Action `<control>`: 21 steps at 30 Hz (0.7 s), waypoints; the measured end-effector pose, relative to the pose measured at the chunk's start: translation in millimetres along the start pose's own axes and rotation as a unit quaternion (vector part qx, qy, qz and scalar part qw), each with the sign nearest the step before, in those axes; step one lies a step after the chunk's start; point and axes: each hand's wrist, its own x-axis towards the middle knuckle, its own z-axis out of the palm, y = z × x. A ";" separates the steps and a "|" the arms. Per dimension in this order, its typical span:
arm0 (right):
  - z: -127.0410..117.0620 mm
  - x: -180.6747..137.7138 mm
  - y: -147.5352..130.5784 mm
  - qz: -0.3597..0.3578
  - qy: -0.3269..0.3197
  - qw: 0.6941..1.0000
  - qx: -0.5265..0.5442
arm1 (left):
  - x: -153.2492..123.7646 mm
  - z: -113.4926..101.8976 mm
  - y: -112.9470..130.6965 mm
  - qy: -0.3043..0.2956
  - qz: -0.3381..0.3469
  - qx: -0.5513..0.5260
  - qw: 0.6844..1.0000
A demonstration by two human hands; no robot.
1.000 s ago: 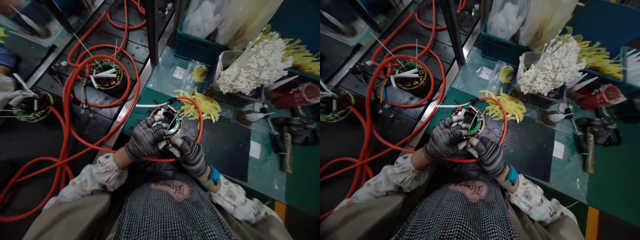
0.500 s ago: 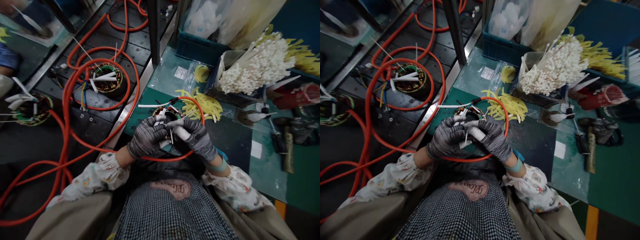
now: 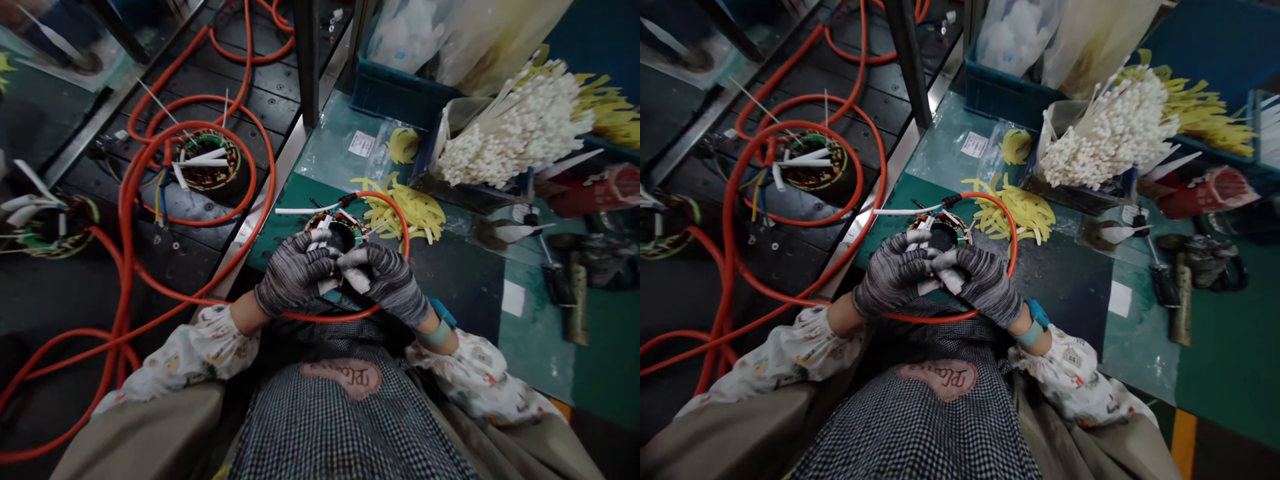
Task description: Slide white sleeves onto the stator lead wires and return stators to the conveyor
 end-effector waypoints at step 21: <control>16.7 23.0 12.2 -0.012 0.318 0.942 -0.106 | -1.4 0.6 16.1 0.029 0.004 0.036 0.999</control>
